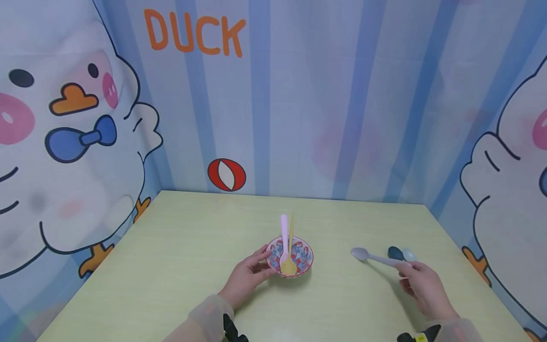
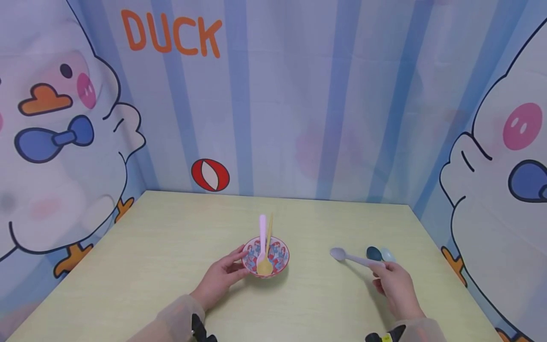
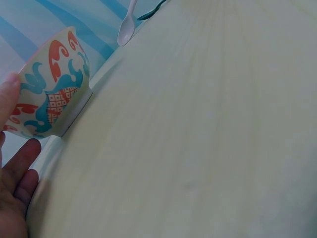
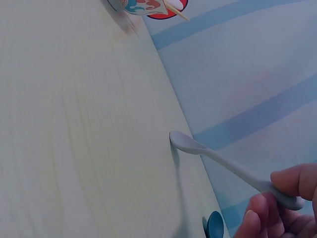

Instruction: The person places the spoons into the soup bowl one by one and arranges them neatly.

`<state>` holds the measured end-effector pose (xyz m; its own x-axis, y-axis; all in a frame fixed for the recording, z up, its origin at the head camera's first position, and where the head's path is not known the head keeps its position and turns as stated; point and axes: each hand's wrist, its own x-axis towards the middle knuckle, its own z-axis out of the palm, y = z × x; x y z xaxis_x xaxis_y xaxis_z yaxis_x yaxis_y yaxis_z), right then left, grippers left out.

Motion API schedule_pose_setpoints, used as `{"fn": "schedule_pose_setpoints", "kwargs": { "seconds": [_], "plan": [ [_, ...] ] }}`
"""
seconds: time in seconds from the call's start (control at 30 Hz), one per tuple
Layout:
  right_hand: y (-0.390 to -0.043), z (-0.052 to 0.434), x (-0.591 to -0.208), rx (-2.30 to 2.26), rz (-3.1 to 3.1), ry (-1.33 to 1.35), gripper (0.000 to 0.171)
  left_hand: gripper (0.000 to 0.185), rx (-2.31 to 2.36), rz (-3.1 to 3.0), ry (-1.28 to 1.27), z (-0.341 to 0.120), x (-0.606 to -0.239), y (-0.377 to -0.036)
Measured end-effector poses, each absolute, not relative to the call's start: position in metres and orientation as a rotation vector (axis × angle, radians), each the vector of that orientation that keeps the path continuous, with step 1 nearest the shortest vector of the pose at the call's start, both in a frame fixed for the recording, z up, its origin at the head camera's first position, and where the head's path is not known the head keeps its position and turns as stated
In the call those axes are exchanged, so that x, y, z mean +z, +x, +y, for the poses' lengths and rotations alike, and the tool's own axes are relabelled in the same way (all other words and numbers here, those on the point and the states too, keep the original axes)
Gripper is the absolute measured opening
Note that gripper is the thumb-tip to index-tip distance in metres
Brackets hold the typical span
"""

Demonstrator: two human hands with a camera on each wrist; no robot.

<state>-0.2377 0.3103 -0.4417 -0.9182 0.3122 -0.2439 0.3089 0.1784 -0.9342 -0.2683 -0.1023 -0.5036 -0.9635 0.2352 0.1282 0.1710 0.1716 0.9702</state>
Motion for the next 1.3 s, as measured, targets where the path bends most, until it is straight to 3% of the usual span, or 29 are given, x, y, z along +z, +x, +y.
{"fn": "schedule_pose_setpoints", "kwargs": {
  "seconds": [0.27,0.7,1.3],
  "plan": [
    [-0.24,0.306,-0.442,1.949,-2.285,-0.753,0.055,0.05,1.944,2.37,0.417,-0.102,-0.502,-0.267],
    [-0.244,0.297,-0.435,2.017,-2.143,-0.725,0.059,0.049,1.91,2.397,0.405,-0.102,-0.502,-0.269],
    [-0.253,0.289,-0.424,2.154,-1.99,-0.505,0.054,0.049,1.909,2.404,0.429,-0.102,-0.501,-0.267]
  ]
}}
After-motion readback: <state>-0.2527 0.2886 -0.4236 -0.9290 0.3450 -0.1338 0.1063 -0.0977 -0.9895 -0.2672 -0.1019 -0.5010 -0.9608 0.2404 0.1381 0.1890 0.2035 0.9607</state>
